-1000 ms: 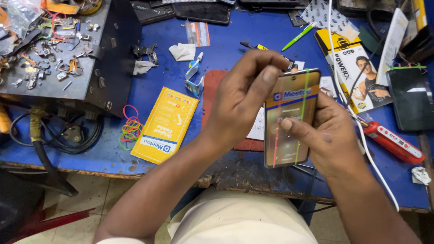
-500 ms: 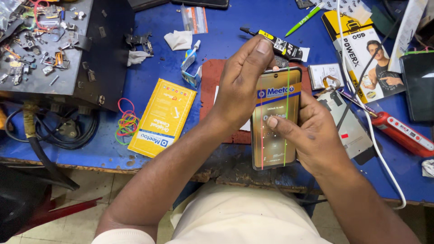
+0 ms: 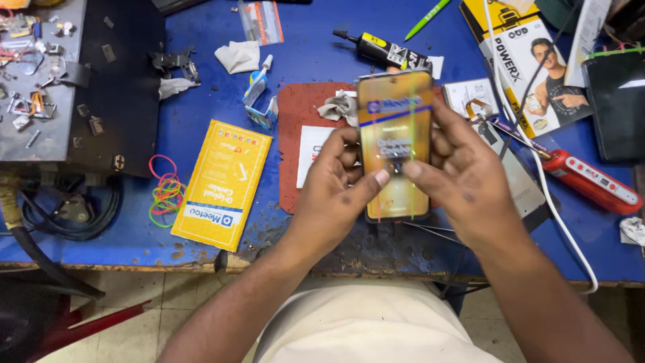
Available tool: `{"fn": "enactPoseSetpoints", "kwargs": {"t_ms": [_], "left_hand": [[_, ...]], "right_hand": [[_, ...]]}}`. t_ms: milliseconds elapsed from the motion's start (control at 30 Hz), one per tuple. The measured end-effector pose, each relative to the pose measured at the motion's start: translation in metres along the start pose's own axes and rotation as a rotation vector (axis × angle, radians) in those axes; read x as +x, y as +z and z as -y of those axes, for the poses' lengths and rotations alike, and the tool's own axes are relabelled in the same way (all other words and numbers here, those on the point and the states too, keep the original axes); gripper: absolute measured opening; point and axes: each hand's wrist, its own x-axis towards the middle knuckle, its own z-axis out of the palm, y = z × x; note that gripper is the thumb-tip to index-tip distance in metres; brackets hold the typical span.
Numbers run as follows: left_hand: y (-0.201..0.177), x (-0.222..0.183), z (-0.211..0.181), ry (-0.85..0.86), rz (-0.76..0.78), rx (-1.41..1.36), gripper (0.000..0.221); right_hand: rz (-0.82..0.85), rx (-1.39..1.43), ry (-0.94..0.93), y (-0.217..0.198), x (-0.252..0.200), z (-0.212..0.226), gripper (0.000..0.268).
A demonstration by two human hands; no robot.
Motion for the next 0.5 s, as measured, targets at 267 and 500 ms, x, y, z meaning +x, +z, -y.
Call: {"fn": "enactPoseSetpoints", "kwargs": {"t_ms": [267, 500], "left_hand": [[-0.011, -0.002, -0.005, 0.029, -0.096, -0.120, 0.045], [-0.006, -0.005, -0.003, 0.036, -0.089, -0.112, 0.046]], "right_hand": [[-0.056, -0.493, -0.073, 0.013, -0.040, -0.005, 0.086], [-0.227, -0.730, -0.238, 0.027, -0.046, -0.009, 0.076]]}}
